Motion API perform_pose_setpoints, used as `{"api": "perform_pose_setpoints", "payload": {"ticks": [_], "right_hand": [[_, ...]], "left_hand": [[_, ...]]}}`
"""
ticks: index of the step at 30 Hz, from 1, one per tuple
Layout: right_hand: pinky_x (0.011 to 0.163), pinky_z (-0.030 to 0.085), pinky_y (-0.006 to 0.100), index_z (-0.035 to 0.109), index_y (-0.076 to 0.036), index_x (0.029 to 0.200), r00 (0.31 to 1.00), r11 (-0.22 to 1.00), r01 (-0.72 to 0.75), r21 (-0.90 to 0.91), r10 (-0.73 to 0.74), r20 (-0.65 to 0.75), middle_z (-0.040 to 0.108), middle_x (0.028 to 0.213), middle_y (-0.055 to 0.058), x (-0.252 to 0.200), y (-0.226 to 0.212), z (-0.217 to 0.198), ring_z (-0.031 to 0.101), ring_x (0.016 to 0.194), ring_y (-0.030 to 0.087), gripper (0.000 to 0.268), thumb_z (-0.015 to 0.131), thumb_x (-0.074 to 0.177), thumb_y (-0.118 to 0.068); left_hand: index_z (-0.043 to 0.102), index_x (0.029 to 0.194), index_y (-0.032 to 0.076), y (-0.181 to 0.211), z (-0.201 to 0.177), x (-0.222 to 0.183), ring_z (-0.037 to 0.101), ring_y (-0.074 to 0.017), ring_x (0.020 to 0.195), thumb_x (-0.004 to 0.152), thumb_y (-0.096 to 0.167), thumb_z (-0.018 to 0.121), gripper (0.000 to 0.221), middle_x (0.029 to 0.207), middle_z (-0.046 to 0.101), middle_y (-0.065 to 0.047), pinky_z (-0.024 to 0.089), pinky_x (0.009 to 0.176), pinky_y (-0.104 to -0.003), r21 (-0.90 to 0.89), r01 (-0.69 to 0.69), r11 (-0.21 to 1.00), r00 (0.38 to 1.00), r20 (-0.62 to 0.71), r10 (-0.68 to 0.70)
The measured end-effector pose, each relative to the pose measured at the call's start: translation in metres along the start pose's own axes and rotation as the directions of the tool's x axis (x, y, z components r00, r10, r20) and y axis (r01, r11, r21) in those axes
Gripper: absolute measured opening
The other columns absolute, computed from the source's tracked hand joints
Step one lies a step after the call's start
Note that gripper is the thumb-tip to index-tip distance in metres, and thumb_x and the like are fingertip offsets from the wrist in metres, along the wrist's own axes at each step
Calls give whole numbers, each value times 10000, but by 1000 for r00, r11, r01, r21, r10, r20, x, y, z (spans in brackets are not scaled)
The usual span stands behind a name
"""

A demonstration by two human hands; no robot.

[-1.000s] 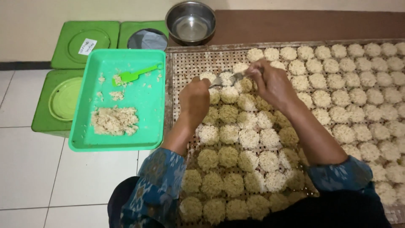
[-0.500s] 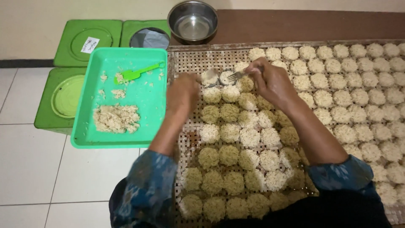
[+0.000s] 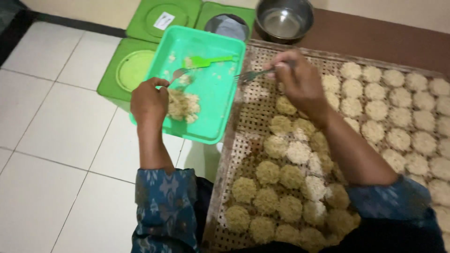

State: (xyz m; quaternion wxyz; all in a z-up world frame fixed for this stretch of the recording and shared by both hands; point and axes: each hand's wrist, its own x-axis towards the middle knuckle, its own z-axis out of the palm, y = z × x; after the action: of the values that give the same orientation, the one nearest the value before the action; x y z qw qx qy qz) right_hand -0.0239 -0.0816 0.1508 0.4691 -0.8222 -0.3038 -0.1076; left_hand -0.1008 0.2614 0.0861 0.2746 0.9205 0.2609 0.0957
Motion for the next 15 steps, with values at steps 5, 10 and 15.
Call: {"api": "perform_pose_setpoints", "payload": {"ticks": [5,10,15], "right_hand": [[825,584,463,627,-156,1153,988,992,-125,35,121,90,772,963,107,34,62,109,760,884,303,193,568,1051,-309],[723,649,336,611,-94,1091,968,961,-229,154,208,140,779,998,131,60,84,169,781,857,235,113,558,1028,-172],[758,669,272,571,-61,1071,926,867,-376,327,361,108,764,1053,168,61,88,199,773,893,227,106,504,1025,-130]], "left_hand": [[799,1028,280,-44,28,28,728,-426,967,931,170,601,246,918,746,-114,574,830,-569,143,145,979,989,-15,-144],[809,1044,238,-54,43,48,722,-461,990,945,139,574,273,973,747,-157,574,856,-574,181,171,968,985,5,-175],[818,1035,206,-53,57,54,724,-501,946,914,117,619,249,939,737,-200,584,807,-618,173,109,979,994,-2,-110]]}}
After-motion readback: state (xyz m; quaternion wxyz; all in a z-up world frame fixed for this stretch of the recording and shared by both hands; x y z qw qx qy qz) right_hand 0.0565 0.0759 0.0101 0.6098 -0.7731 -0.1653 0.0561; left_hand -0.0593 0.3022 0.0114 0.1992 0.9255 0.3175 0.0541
